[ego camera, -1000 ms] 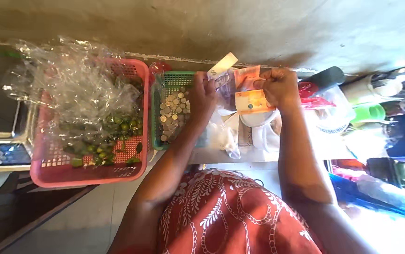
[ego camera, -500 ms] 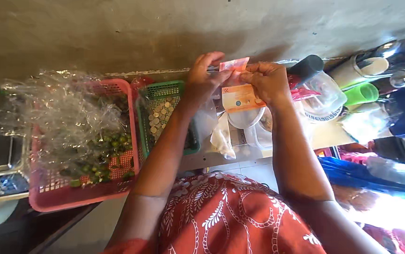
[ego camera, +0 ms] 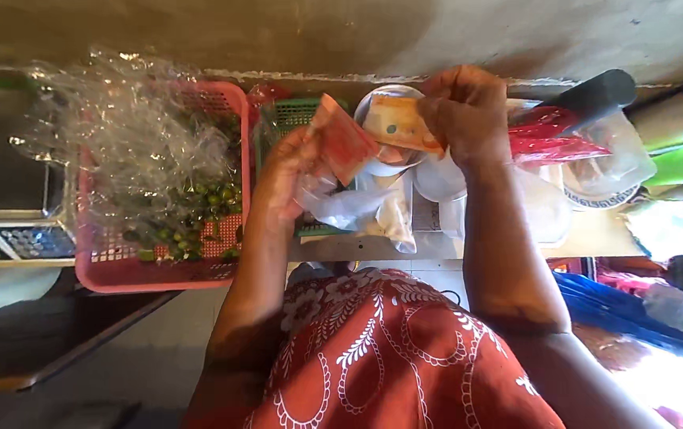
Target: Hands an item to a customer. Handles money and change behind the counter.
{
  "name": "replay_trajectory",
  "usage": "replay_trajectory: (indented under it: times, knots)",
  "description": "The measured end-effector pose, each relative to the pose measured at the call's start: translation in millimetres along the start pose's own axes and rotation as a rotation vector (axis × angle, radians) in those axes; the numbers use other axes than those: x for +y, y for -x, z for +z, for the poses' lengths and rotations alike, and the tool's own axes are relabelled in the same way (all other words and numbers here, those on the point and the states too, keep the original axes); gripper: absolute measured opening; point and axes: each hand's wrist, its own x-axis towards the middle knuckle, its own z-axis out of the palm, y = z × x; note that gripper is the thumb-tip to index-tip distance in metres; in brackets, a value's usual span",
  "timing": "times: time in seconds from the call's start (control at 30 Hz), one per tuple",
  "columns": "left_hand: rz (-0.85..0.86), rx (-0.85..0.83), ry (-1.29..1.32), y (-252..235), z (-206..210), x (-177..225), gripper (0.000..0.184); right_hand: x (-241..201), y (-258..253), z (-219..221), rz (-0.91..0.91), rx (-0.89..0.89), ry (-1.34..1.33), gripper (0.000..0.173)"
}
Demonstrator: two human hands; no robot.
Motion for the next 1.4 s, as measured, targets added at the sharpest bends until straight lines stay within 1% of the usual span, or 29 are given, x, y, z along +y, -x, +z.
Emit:
replay_trajectory:
  times: [0.07, 0.13, 0.2, 0.3, 0.33, 0.37, 0.4, 0.43, 0.47, 0.53, 0.57, 0.6, 0.67, 0.7, 0.77, 0.83, 0.9, 1.0, 1.1, 1.2, 1.3, 1.33, 1.37, 1.4]
  knots:
    - [-0.064, -0.013, 0.039, 18, -1, -10, 0.019, -11, 9, 33, -0.137, -0.026, -0.092, 0.016]
    - [-0.08, 0.024, 0.049, 28, -7, -15, 0.018, -19, 24, 70, -0.19, -0.114, -0.228, 0.014]
    - [-0.059, 0.083, 0.027, 39, -17, -8, 0.017, -20, 36, 99, -0.215, -0.223, -0.395, 0.012]
    - [0.005, 0.152, -0.019, 60, -34, 9, 0.014, -26, 41, 123, -0.215, -0.35, -0.506, 0.011]
    - [0.042, 0.186, -0.026, 70, -38, 16, 0.013, -29, 38, 124, -0.218, -0.414, -0.513, 0.01]
    - [0.089, 0.214, -0.043, 80, -43, 25, 0.013, -32, 31, 122, -0.213, -0.474, -0.506, 0.013]
    - [0.142, 0.245, -0.078, 92, -51, 35, 0.013, -36, 22, 113, -0.195, -0.502, -0.472, 0.019]
    - [0.195, 0.287, -0.133, 105, -60, 46, 0.014, -39, 11, 101, -0.176, -0.471, -0.428, 0.023]
    - [0.241, 0.35, -0.186, 119, -69, 56, 0.015, -39, -1, 86, -0.162, -0.386, -0.378, 0.022]
    - [0.296, 0.491, -0.299, 150, -89, 71, 0.016, -31, -22, 59, -0.104, -0.169, -0.259, 0.014]
    - [0.314, 0.524, -0.323, 165, -101, 74, 0.017, -24, -27, 50, -0.061, -0.106, -0.177, 0.011]
    - [0.324, 0.548, -0.333, 178, -112, 75, 0.017, -18, -26, 45, -0.016, -0.104, -0.071, 0.013]
    - [0.319, 0.619, -0.347, 198, -127, 71, 0.013, -10, -13, 54, 0.079, -0.247, 0.168, 0.019]
    - [0.312, 0.661, -0.343, 205, -129, 67, 0.011, -6, -4, 68, 0.136, -0.319, 0.268, 0.018]
    - [0.313, 0.739, -0.319, 212, -129, 58, 0.016, 5, 12, 102, 0.233, -0.436, 0.446, 0.017]
    - [0.325, 0.769, -0.289, 213, -129, 50, 0.018, 18, 21, 135, 0.26, -0.514, 0.658, 0.019]
    - [0.336, 0.767, -0.282, 208, -129, 44, 0.017, 30, 25, 160, 0.249, -0.563, 0.804, 0.021]
    - [0.329, 0.781, -0.286, 199, -126, 41, 0.019, 33, 26, 178, 0.175, -0.529, 0.83, 0.019]
    - [0.332, 0.756, -0.278, 193, -120, 40, 0.019, 41, 26, 186, 0.103, -0.554, 0.812, 0.021]
    - [0.318, 0.718, -0.262, 191, -119, 38, 0.02, 51, 23, 192, 0.129, -0.568, 0.849, 0.022]
    - [0.281, 0.681, -0.244, 190, -120, 36, 0.019, 58, 19, 196, 0.209, -0.58, 0.841, 0.026]
    - [0.264, 0.665, -0.244, 189, -121, 36, 0.019, 57, 20, 194, 0.188, -0.566, 0.829, 0.025]
    - [0.244, 0.651, -0.241, 187, -121, 36, 0.018, 53, 25, 188, 0.088, -0.524, 0.802, 0.022]
    - [0.23, 0.636, -0.231, 185, -120, 36, 0.017, 40, 36, 180, -0.085, -0.42, 0.766, 0.019]
